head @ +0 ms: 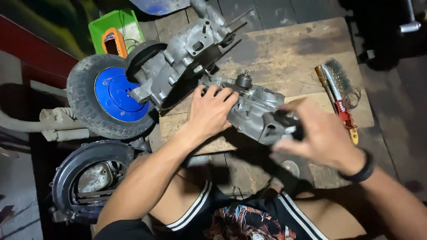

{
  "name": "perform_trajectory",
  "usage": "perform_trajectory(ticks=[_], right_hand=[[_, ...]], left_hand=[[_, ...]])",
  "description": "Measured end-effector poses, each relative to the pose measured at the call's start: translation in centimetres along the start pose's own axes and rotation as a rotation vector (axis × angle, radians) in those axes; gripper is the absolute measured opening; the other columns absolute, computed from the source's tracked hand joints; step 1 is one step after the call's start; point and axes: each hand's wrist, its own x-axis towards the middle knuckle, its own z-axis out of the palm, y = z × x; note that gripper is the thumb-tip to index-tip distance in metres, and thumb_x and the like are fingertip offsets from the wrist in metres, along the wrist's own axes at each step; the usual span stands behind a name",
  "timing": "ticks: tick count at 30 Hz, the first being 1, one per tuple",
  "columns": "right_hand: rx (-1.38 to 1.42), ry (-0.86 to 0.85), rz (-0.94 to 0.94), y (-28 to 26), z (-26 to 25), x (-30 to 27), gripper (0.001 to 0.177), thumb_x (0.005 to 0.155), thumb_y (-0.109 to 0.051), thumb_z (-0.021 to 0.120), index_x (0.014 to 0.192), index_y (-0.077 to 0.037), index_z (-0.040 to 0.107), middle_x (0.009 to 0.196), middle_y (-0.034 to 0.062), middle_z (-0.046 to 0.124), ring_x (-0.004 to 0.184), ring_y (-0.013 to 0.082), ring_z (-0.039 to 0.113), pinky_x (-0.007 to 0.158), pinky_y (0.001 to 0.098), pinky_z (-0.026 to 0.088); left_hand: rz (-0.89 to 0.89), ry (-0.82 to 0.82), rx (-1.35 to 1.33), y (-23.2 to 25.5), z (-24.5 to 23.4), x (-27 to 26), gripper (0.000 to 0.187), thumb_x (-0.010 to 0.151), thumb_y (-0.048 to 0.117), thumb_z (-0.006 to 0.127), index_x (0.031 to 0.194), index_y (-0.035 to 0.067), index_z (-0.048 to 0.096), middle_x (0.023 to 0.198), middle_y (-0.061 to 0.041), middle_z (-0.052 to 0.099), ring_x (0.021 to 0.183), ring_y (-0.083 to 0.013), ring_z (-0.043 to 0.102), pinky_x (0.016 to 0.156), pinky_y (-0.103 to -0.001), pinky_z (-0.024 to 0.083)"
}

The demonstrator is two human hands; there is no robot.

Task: The person cleans a disassembled engine casing using a wire brush. They scrub the interior surfaces and crevices of the metal part, rotating it to access different areas. The person also uses their fingers to wipe away debris from the component.

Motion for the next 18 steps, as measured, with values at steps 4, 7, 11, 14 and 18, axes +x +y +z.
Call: perform_trajectory(ticks=[4,7,11,14,18], right_hand=[[-0.014,-0.002,0.055,2.5,-1.6,3.0,0.031,0.103,-0.024,0.056,0.114,0.004,0.054,0.095,0.0171,0.068,0.067,0.0280,0.063,0.065,0.0403,0.051],[-0.058,-0.085,-0.162,2.4,-1.4,5.6,0.015,0.094,-0.013,0.071,0.099,-0.003,0.061,0.084,0.0087,0.067,0.066,0.0215,0.063,0.064,0.0353,0.056],[-0.373,-0.263,-0.238,2.5,0.8,7.4,0.017,0.095,-0.026,0.057,0.107,-0.018,0.064,0.088,0.0091,0.069,0.089,0.0366,0.071,0.073,0.0508,0.059],[-0.460,-0.330,-0.271,0.8,1.9,8.9,0.015,0.092,-0.023,0.057,0.092,-0.016,0.071,0.082,0.0110,0.073,0.080,0.0362,0.074,0.066,0.0502,0.059],[-0.668,-0.361,-0.239,-0.5,2.5,10.4,0.022,0.086,-0.026,0.059,0.074,-0.016,0.074,0.068,0.0120,0.072,0.066,0.0348,0.074,0.055,0.0483,0.056]], left_hand=[[0.012,-0.004,-0.017,-0.1,-0.4,0.4,0.063,0.065,0.038,0.081,0.122,0.016,0.063,0.114,0.000,0.061,0.100,-0.0261,0.056,0.088,-0.047,0.044],[0.014,-0.019,-0.017,0.2,0.0,-0.2,0.068,0.061,0.041,0.083,0.121,0.016,0.064,0.112,-0.001,0.060,0.099,-0.0263,0.056,0.090,-0.049,0.046],[0.017,-0.265,-0.077,0.5,1.2,-0.6,0.086,0.058,0.043,0.095,0.129,0.016,0.056,0.116,-0.004,0.059,0.114,-0.0304,0.057,0.103,-0.065,0.038],[0.019,-0.257,-0.073,0.5,1.7,-0.8,0.086,0.057,0.042,0.096,0.129,0.015,0.056,0.113,-0.004,0.060,0.113,-0.0308,0.058,0.103,-0.068,0.037],[0.014,-0.256,-0.096,0.4,1.7,-0.6,0.085,0.058,0.041,0.096,0.129,0.015,0.057,0.113,-0.003,0.061,0.115,-0.0303,0.059,0.104,-0.069,0.035]])
